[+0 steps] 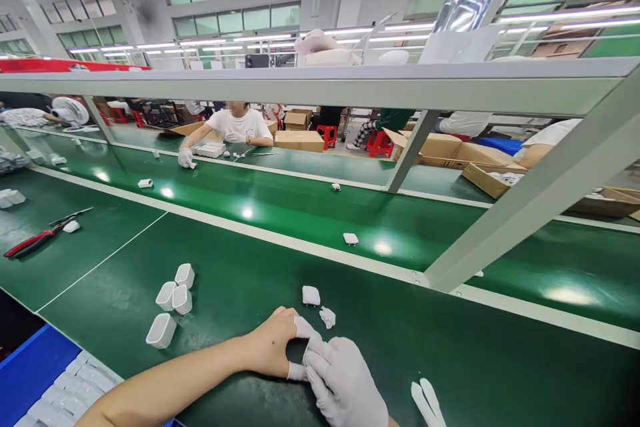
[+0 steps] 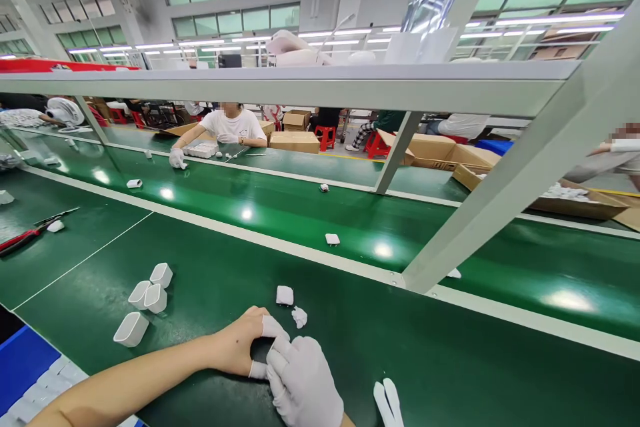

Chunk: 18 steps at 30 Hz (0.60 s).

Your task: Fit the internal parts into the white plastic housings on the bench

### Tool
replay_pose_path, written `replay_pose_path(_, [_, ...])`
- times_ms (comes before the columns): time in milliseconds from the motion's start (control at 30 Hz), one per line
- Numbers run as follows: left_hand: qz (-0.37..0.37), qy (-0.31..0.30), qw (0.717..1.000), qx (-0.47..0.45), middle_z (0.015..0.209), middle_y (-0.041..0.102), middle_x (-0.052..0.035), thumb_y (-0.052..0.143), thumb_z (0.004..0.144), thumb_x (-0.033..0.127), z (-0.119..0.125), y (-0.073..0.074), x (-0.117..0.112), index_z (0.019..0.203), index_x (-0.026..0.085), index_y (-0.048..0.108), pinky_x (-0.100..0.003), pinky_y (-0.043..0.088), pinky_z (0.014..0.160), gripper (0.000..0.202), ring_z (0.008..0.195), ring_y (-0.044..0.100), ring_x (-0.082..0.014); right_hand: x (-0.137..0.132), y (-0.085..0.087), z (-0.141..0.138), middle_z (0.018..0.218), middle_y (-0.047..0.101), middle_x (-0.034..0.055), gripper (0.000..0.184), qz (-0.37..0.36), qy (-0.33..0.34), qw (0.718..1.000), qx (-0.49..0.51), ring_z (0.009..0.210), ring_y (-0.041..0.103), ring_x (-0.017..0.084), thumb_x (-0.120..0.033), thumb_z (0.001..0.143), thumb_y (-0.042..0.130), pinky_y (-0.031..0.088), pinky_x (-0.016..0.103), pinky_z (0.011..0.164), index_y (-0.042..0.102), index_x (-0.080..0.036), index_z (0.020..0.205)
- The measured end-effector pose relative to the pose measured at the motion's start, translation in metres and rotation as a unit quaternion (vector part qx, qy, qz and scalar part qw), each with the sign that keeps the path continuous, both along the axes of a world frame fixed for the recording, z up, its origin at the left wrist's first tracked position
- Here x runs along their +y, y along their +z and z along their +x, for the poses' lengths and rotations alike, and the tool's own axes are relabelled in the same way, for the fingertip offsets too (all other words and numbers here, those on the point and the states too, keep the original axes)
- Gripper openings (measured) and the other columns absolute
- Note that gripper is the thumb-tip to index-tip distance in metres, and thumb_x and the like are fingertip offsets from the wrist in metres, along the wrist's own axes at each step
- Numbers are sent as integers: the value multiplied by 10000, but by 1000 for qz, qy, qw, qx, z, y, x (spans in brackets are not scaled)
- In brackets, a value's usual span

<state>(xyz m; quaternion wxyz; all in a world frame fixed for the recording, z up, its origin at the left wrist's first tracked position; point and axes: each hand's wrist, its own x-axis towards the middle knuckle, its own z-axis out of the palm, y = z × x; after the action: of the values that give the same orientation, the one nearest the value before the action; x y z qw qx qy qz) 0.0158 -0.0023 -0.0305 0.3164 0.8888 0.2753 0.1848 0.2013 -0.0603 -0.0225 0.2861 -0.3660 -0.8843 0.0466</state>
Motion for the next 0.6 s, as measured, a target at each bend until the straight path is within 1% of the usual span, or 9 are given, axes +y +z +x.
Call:
replay_pose_path(67, [5, 24, 999, -20, 957, 658, 6, 725, 676, 380, 1, -3, -2, 1013, 262, 602, -326, 390, 829, 378, 885, 544, -206, 0, -2, 6, 786, 615, 37, 248, -45, 12, 997, 68, 663, 497, 183, -207, 931, 343, 372, 342, 632, 568, -203, 825])
replay_pose_path(133, [10, 73, 996, -52, 932, 632, -6, 716, 634, 289, 3, -3, -5, 1035, 233, 562, -313, 425, 804, 433, 847, 551, -196, 1, -8, 11, 1010, 647, 59, 217, -101, -24, 979, 177, 860, 580, 218, -293, 925, 446, 449, 377, 765, 572, -236, 1092])
replay_pose_path(200, [26, 113, 990, -75, 941, 599, -22, 685, 594, 198, 7, 1, -8, 1061, 217, 521, -305, 457, 747, 495, 810, 551, -191, 1, -18, 12, 1243, 584, 92, 438, -176, -73, 941, 279, 1051, 578, 255, -372, 882, 557, 459, 423, 896, 469, -264, 1298])
replay_pose_path(267, [58, 113, 988, -89, 999, 572, -41, 648, 601, 135, 12, 8, -12, 1108, 228, 485, -314, 478, 735, 541, 836, 557, -200, 1, -26, 8, 1333, 536, 106, 556, -272, -71, 891, 356, 1147, 549, 281, -425, 835, 626, 423, 467, 986, 446, -273, 1338])
replay_pose_path(333, [90, 87, 986, -113, 1102, 546, -61, 606, 636, 82, 15, 18, -16, 1197, 258, 430, -342, 487, 808, 613, 940, 558, -217, 1, -29, 3, 1318, 557, 102, 548, -370, -25, 817, 442, 1195, 524, 299, -468, 801, 654, 375, 491, 1040, 513, -265, 1290])
replay_pose_path(467, [63, 79, 980, -170, 1151, 530, -49, 616, 659, 60, 18, 38, -26, 1314, 317, 318, -361, 481, 849, 764, 968, 544, -211, -5, -11, -5, 1209, 618, 98, 507, -540, 125, 585, 591, 1158, 538, 302, -502, 795, 573, 394, 492, 1011, 600, -239, 1228])
replay_pose_path(500, [49, 83, 979, -182, 1125, 537, -42, 643, 656, 79, 19, 41, -29, 1330, 327, 298, -360, 484, 821, 797, 933, 544, -208, -7, -4, -6, 1135, 641, 98, 496, -564, 156, 540, 604, 1079, 571, 291, -500, 795, 545, 421, 485, 974, 616, -233, 1207])
replay_pose_path(533, [33, 85, 977, -193, 1106, 540, -39, 670, 652, 103, 20, 44, -31, 1347, 332, 277, -366, 483, 805, 831, 912, 544, -210, -9, 2, -6, 1046, 654, 96, 470, -578, 177, 511, 612, 977, 595, 272, -494, 795, 522, 452, 472, 921, 636, -230, 1167])
replay_pose_path(600, [-2, 88, 973, -212, 1101, 538, -43, 710, 650, 145, 23, 48, -35, 1373, 334, 243, -397, 477, 821, 881, 927, 545, -225, -12, 13, -5, 895, 640, 92, 400, -575, 179, 506, 618, 783, 582, 229, -470, 803, 489, 493, 433, 800, 671, -210, 1046])
